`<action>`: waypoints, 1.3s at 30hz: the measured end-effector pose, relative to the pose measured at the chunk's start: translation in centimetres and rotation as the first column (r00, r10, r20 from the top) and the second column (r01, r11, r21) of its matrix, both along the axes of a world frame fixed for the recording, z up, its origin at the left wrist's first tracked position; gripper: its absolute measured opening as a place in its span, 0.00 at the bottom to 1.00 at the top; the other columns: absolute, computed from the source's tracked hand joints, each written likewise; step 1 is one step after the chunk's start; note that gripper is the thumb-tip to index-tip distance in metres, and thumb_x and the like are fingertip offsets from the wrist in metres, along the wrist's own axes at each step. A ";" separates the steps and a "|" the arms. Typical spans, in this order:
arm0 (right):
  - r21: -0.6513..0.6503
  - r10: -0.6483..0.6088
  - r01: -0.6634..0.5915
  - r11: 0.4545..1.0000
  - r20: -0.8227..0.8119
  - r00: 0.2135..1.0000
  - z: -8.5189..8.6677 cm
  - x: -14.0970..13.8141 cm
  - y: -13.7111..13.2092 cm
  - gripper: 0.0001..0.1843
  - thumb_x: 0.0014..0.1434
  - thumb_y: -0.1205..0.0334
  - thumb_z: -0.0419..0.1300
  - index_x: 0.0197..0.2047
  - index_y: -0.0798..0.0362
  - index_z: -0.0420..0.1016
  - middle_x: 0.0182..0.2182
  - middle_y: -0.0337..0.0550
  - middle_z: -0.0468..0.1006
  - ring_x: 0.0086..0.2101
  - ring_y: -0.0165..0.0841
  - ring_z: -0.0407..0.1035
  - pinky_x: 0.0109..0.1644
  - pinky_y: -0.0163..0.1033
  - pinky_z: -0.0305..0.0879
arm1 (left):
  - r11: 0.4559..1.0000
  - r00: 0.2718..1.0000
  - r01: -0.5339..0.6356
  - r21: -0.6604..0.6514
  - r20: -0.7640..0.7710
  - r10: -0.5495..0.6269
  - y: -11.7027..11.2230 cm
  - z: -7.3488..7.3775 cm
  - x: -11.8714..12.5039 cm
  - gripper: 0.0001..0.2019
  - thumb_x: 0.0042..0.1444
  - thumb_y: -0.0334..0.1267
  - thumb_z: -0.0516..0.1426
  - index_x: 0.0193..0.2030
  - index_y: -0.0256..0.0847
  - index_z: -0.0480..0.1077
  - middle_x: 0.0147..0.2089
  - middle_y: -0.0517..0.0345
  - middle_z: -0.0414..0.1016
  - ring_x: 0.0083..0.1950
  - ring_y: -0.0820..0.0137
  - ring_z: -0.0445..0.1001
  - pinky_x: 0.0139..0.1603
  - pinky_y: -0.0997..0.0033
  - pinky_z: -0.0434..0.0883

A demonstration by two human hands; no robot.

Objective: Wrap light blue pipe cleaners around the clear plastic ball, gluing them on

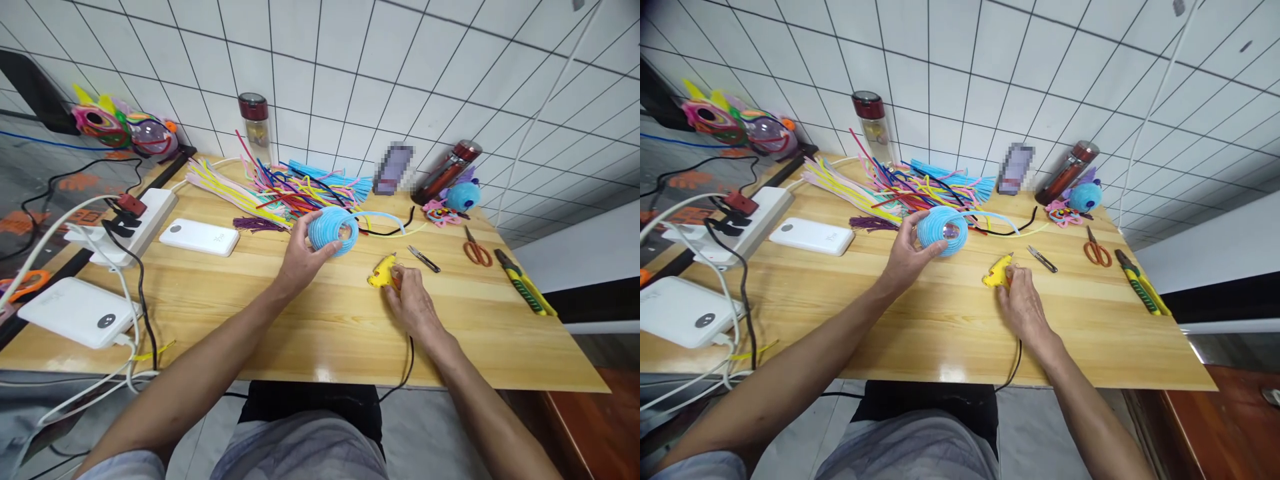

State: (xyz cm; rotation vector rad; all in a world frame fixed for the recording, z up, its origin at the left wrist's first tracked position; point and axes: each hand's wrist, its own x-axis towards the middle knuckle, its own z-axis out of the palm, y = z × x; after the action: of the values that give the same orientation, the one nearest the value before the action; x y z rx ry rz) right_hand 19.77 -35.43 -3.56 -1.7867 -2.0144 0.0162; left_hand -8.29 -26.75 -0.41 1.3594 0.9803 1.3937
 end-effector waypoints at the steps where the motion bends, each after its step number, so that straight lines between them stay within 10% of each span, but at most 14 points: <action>1: 0.012 0.020 -0.020 1.000 -0.021 1.000 -0.1 0.3 0.2 0.19 0.67 0.60 0.58 0.60 0.52 0.68 0.49 0.58 0.76 0.48 0.51 0.76 0.51 0.57 0.79 | 1.000 1.000 0.004 -0.005 -0.002 -0.004 0.0 0.0 0.0 0.39 0.54 0.50 0.73 0.68 0.44 0.64 0.71 0.43 0.70 0.67 0.53 0.76 0.63 0.52 0.80; 6: 0.098 0.083 -0.079 0.992 -0.032 0.996 1.1 0.9 1.1 0.12 0.68 0.59 0.59 0.53 0.49 0.73 0.45 0.53 0.80 0.43 0.48 0.77 0.48 0.55 0.79 | 1.000 1.000 0.001 0.008 0.004 -0.001 0.0 -0.1 0.2 0.38 0.54 0.47 0.72 0.68 0.44 0.64 0.72 0.42 0.68 0.69 0.52 0.74 0.63 0.53 0.80; 15: 0.463 0.317 -0.251 0.850 -0.070 0.946 9.9 -4.5 3.7 0.11 0.70 0.57 0.66 0.55 0.45 0.78 0.55 0.50 0.85 0.56 0.48 0.78 0.62 0.57 0.73 | 0.979 0.971 0.034 0.201 -0.237 0.015 -1.0 0.0 0.4 0.33 0.56 0.42 0.72 0.67 0.45 0.67 0.71 0.44 0.71 0.75 0.51 0.69 0.74 0.45 0.70; 39: 0.265 0.309 -0.246 0.932 -0.233 0.922 8.5 -7.1 5.3 0.06 0.66 0.61 0.66 0.35 0.47 0.79 0.33 0.41 0.82 0.34 0.36 0.75 0.42 0.43 0.72 | 0.972 0.927 0.180 0.151 -0.356 -0.116 -1.4 -0.5 0.7 0.32 0.58 0.43 0.69 0.68 0.45 0.68 0.68 0.43 0.70 0.70 0.51 0.69 0.70 0.46 0.73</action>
State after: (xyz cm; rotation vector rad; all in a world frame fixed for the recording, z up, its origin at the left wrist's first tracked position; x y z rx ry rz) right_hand 12.71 -30.15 4.90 -1.2683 -1.9625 0.1047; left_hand -7.62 -28.11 -0.91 1.8214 0.9657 1.1735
